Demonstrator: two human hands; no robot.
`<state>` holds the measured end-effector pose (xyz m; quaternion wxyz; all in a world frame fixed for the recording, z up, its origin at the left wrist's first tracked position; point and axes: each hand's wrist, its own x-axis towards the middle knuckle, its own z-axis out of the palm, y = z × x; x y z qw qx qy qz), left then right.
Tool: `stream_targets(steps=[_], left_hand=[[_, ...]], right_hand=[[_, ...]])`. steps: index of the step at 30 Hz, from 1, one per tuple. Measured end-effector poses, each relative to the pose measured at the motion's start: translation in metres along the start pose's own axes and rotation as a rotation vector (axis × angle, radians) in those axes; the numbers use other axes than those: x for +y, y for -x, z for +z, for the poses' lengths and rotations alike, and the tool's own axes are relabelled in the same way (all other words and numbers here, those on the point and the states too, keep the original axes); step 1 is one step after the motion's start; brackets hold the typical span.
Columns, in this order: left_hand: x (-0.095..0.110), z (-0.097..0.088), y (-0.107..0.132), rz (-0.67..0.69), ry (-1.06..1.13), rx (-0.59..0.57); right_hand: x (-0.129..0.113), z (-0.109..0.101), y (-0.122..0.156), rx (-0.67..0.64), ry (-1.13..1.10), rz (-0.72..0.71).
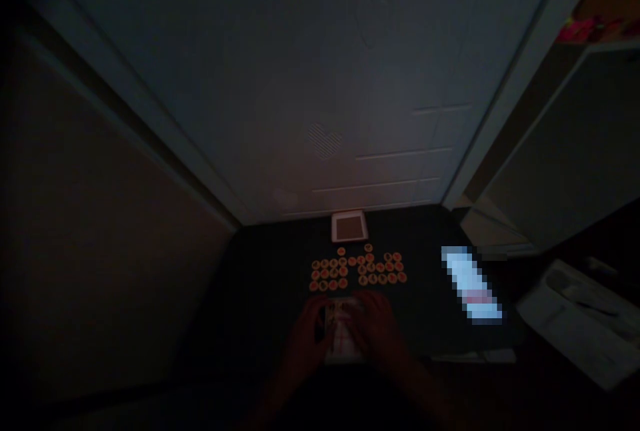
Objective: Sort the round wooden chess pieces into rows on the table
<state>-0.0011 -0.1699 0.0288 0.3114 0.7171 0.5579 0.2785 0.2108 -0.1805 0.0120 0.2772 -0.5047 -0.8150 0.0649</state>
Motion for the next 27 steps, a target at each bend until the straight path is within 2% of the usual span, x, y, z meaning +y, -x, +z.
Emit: stream_targets(steps=[7, 12, 15, 18, 23, 27], left_hand=[[-0.005, -0.006, -0.007, 0.047, -0.013, 0.067], [-0.012, -0.007, -0.005, 0.028, -0.004, 0.055], [-0.016, -0.011, 0.001, 0.071, -0.005, 0.002], [-0.017, -0.020, 0.008, 0.127, 0.010, -0.105], [-0.019, -0.032, 0.014, 0.105, 0.060, -0.225], [-0.027, -0.033, 0.015, 0.105, 0.088, -0.276]], right_hand=[[0.014, -0.002, 0.009, 0.074, -0.013, 0.034], [0.019, -0.013, 0.024, -0.036, -0.067, 0.003], [0.022, -0.017, 0.031, -0.123, -0.093, -0.034], [0.025, -0.019, 0.035, -0.162, -0.101, -0.038], [0.033, -0.023, 0.038, -0.181, -0.117, -0.010], [0.039, -0.026, 0.040, -0.224, -0.128, 0.010]])
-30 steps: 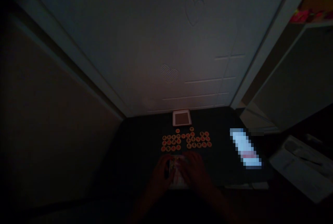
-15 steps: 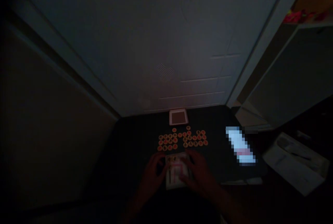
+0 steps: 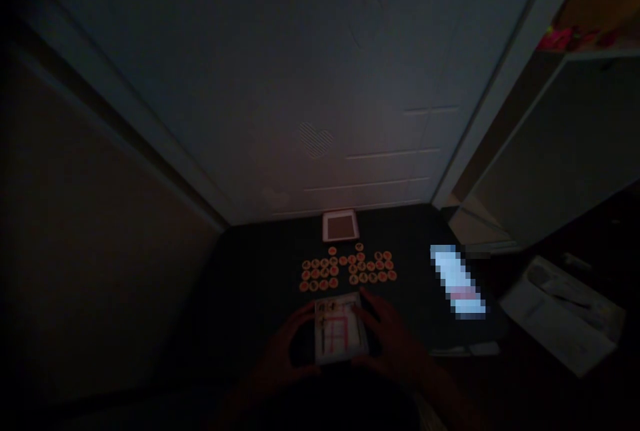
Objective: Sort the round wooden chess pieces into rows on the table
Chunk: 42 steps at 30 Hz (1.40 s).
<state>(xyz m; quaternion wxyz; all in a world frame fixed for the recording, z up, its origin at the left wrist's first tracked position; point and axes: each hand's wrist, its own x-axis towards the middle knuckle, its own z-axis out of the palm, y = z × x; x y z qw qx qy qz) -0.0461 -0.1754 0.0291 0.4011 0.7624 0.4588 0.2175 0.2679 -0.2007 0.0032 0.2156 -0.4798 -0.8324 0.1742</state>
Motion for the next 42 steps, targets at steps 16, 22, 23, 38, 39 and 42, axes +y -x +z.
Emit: stream_targets(steps=[16, 22, 23, 38, 39, 42], left_hand=[[-0.001, -0.009, -0.006, -0.016, -0.018, -0.018], [-0.007, -0.015, -0.015, 0.009, -0.109, 0.134], [-0.008, -0.017, -0.020, 0.022, -0.125, 0.179], [-0.043, -0.038, -0.114, 0.179, -0.281, 0.426], [-0.046, -0.041, -0.119, 0.179, -0.284, 0.414], [-0.051, -0.048, -0.129, 0.180, -0.286, 0.389]], right_hand=[[0.005, 0.000, 0.001, -0.021, -0.036, 0.005], [0.009, -0.006, 0.005, -0.027, -0.069, 0.044], [0.010, -0.006, 0.007, -0.030, -0.071, 0.047], [0.023, -0.013, 0.012, -0.074, -0.072, 0.028], [0.023, -0.014, 0.012, -0.078, -0.075, 0.030], [0.026, -0.017, 0.015, -0.069, -0.083, 0.037]])
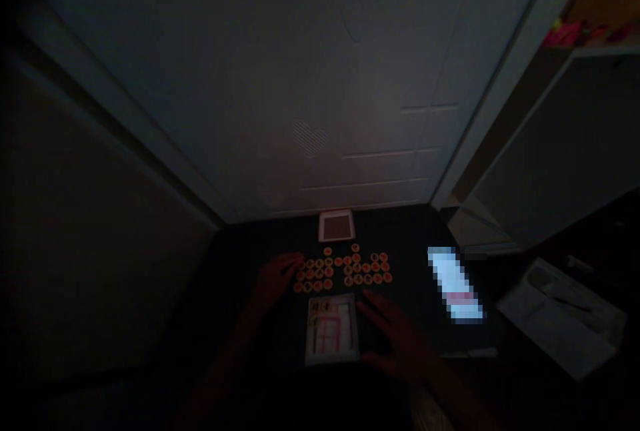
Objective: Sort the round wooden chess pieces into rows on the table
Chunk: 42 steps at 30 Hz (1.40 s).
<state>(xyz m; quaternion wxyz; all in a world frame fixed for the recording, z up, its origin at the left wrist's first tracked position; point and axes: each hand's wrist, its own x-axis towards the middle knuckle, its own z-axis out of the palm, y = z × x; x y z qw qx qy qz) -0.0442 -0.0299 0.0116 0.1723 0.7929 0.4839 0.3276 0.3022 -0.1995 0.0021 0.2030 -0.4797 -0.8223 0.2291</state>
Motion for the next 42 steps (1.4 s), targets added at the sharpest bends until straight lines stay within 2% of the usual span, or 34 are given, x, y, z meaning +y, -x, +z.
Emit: stream_targets(steps=[5, 12, 19, 26, 30, 37, 42], left_hand=[[0.000, -0.005, -0.001, 0.017, -0.002, -0.038], [0.013, -0.019, 0.019, 0.017, -0.068, -0.161], [0.012, -0.033, 0.031, 0.003, -0.078, -0.165], [0.021, -0.033, 0.031, 0.025, -0.080, -0.167], [0.023, -0.028, 0.032, 0.008, -0.064, -0.174], [0.031, -0.025, 0.034, 0.033, -0.023, -0.254], [0.036, -0.026, 0.034, 0.042, -0.029, -0.268]], right_hand=[[0.003, 0.000, 0.007, 0.061, -0.005, -0.004], [0.009, 0.001, 0.014, 0.137, 0.000, -0.024], [0.010, 0.004, 0.020, 0.208, -0.044, -0.022], [0.005, 0.014, 0.018, 0.369, -0.066, 0.036], [0.006, 0.019, 0.014, 0.433, 0.005, 0.046], [0.011, 0.024, 0.012, 0.429, 0.118, 0.059], [0.014, 0.026, 0.010, 0.385, 0.081, 0.053]])
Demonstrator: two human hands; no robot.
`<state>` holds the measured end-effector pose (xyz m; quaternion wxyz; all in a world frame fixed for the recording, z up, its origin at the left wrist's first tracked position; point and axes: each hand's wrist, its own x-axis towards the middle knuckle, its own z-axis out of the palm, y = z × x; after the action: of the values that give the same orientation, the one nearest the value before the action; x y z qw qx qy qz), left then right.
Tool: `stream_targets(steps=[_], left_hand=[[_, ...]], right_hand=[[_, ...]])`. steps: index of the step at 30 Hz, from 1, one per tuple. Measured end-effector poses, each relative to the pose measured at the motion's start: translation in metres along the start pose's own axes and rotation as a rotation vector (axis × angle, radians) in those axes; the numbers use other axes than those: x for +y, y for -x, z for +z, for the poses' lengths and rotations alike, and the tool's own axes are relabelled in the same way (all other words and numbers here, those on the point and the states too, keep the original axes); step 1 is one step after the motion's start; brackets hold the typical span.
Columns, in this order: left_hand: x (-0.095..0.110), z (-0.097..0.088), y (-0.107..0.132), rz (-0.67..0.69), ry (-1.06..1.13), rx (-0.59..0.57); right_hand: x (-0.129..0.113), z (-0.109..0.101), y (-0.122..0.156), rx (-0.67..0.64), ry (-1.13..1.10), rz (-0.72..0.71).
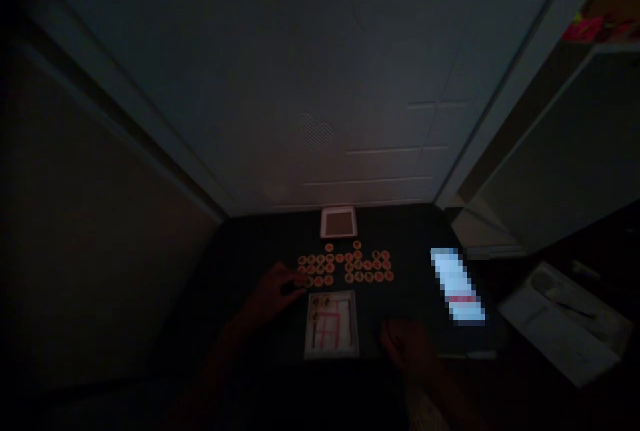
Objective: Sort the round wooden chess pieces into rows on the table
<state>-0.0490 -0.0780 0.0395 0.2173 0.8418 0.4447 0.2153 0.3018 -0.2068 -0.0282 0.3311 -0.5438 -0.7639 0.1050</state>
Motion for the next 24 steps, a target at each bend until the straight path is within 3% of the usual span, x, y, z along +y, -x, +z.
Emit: stream_targets(steps=[7, 24], left_hand=[[0.000, 0.005, -0.003, 0.068, -0.066, -0.024], [0.014, 0.001, 0.000, 0.078, -0.169, -0.118]], right_hand=[[-0.002, -0.004, -0.003, -0.006, -0.130, 0.128], [-0.001, -0.004, -0.002, -0.003, -0.185, 0.157]])
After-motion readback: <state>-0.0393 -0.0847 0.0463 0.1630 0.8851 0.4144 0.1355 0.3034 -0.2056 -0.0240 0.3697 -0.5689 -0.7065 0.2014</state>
